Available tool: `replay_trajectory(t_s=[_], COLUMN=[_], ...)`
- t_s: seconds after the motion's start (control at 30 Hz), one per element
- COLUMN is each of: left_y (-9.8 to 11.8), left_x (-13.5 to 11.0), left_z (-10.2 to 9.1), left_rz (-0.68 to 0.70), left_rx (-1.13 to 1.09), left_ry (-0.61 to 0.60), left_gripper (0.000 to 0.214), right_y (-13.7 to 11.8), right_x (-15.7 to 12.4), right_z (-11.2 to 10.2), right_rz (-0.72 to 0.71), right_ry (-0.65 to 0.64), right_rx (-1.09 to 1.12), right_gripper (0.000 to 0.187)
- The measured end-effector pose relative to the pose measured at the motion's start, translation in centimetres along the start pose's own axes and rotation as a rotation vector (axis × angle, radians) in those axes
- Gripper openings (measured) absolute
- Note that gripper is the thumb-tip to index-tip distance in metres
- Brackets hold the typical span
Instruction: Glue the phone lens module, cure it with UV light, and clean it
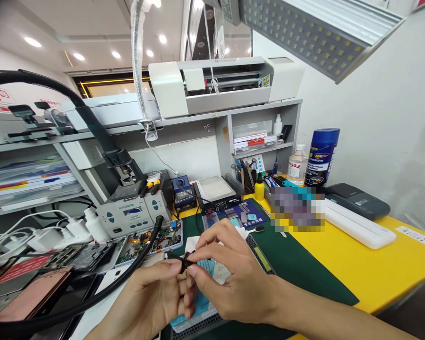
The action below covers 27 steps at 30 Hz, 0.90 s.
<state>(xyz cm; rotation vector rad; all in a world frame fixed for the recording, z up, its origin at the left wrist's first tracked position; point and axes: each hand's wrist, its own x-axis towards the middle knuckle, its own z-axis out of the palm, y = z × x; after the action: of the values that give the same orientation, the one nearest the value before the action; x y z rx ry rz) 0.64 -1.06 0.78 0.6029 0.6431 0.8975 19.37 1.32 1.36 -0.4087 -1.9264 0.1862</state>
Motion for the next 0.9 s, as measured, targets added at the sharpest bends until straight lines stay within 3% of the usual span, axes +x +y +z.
replay_trajectory(t_s=[0.37, 0.9], left_y=[0.1, -0.08], left_x=[0.14, 0.17], left_z=[-0.14, -0.39], left_rz=[-0.019, 0.006], left_rx=[-0.004, 0.011], left_ry=[0.003, -0.038], left_gripper=[0.016, 0.012], right_y=[0.56, 0.45], right_x=[-0.61, -0.41], right_z=[0.35, 0.53], right_rz=[-0.029, -0.177], right_ry=[0.018, 0.027], right_rx=[-0.002, -0.117], right_gripper=[0.025, 0.022])
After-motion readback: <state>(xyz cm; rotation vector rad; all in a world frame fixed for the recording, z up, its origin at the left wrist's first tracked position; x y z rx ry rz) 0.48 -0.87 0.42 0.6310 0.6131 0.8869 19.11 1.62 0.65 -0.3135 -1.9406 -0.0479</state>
